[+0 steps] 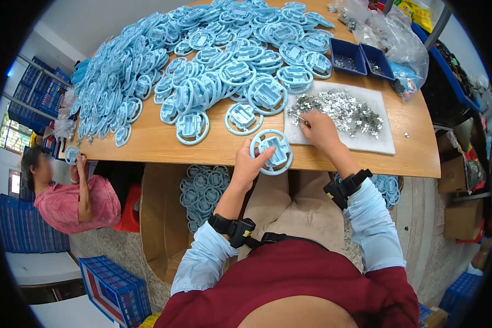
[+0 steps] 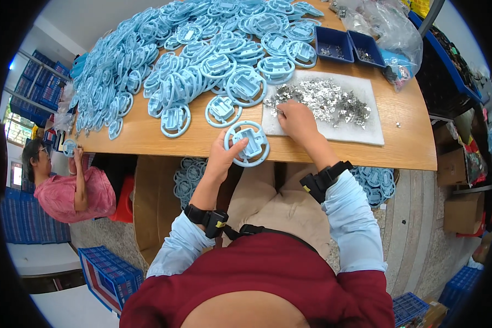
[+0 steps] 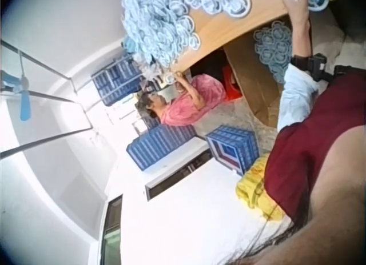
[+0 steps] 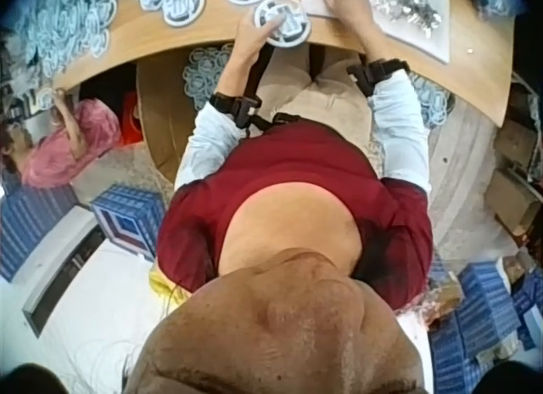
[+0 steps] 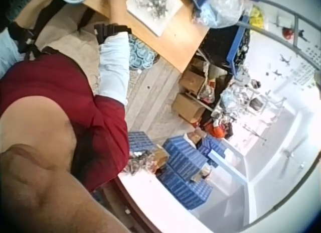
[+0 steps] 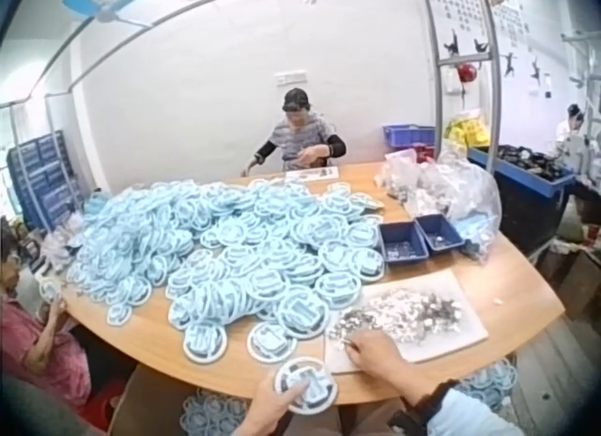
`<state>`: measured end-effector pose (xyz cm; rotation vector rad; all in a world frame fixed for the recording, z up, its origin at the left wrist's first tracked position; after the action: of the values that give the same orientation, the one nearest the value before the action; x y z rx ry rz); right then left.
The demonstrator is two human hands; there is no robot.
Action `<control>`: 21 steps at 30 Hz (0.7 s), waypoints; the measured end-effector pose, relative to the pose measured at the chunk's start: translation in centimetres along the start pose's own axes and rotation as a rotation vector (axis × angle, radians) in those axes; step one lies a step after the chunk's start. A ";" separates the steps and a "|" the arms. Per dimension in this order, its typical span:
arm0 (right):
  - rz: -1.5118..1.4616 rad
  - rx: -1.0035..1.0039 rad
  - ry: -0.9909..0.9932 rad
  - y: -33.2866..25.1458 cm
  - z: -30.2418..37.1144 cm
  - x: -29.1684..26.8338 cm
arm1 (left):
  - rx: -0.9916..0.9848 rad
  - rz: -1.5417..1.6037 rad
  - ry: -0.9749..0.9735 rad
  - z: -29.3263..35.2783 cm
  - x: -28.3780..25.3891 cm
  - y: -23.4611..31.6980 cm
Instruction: Manually assembling small plastic parts and metal pins.
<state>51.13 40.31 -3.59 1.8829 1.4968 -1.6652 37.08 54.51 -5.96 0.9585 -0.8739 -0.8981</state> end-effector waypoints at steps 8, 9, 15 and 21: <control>0.103 -0.164 -0.091 -0.5 -1.0 0.5 | -0.070 -0.118 -0.077 -0.9 1.6 -0.1; 0.103 -0.165 -0.091 -0.4 -1.1 0.5 | -0.090 -0.157 -0.101 -1.2 2.0 -0.3; -0.090 -0.221 0.037 -0.8 -1.6 -2.1 | 0.115 -0.282 -0.091 -3.0 4.8 0.3; -0.345 -0.123 0.098 -1.6 0.3 -3.5 | 0.674 -0.973 0.153 -1.1 5.0 3.0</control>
<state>50.22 38.99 -0.06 1.7407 2.0090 -1.5852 40.63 51.16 -2.52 2.1067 -0.5474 -1.3373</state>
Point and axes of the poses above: each hand's wrist, its own z-axis away from the middle knuckle, its own x-axis out of the palm, y = z × x, the point moved 7 cm from there along -z, towards the middle knuckle, and after that the axes turned 11 degrees about -x, right-handed, at the moved point
